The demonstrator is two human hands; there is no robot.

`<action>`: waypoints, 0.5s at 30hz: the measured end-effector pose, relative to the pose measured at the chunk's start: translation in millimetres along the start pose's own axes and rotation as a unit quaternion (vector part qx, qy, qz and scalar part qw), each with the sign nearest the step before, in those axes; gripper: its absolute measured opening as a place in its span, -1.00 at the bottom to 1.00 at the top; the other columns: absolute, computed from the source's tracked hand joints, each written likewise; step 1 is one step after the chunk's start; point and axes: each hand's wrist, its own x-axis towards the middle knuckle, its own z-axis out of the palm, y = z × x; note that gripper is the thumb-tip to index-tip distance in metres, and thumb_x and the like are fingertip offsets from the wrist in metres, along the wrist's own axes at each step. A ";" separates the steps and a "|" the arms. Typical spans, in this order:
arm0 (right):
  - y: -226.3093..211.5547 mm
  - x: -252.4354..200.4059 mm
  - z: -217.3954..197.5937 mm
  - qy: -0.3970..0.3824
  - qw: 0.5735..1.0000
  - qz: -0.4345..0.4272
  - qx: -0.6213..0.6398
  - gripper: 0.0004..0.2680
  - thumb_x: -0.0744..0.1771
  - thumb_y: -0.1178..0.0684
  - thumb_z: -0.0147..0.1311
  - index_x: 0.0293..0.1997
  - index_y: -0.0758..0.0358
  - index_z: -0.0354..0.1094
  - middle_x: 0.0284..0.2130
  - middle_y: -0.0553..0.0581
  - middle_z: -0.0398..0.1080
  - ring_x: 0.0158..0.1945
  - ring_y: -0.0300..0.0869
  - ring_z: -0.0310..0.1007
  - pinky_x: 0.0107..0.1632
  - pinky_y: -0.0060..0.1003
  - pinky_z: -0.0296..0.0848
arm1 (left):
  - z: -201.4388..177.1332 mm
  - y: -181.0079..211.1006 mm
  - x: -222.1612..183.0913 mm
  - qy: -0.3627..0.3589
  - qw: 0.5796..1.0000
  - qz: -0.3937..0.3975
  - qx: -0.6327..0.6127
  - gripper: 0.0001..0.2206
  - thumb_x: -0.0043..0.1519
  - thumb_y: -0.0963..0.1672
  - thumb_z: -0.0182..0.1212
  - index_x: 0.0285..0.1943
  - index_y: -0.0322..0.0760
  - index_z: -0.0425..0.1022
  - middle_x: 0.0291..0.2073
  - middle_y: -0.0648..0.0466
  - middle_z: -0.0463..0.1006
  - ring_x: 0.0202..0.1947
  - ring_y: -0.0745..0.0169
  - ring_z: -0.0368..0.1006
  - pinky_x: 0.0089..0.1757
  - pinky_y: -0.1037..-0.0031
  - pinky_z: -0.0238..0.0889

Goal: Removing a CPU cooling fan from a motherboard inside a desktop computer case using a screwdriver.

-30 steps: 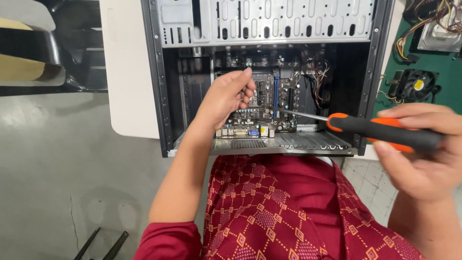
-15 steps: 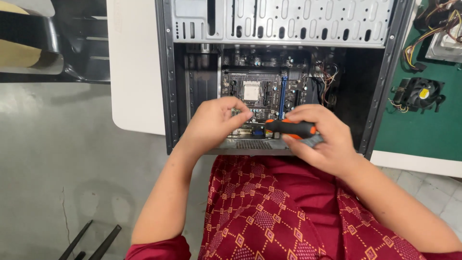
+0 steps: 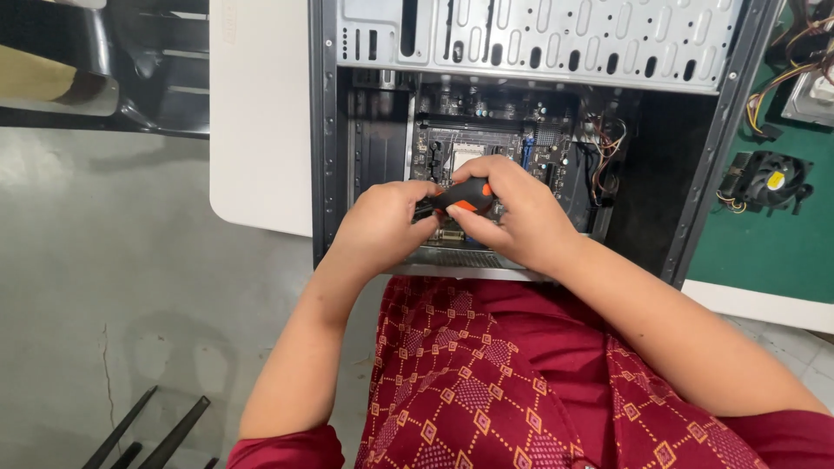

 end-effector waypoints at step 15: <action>2.9 2.2 0.8 -0.009 1.000 0.011 0.000 -0.76 0.35 0.12 0.20 0.14 0.21 0.34 -0.13 0.23 0.44 -0.14 0.14 0.54 -0.20 -0.14 0.59 | 16.2 -20.5 12.0 0.020 0.999 0.021 -0.025 -0.59 0.21 -0.09 0.23 0.25 -0.28 0.52 -0.55 -0.02 0.59 -0.39 0.10 0.58 -0.25 0.26 0.49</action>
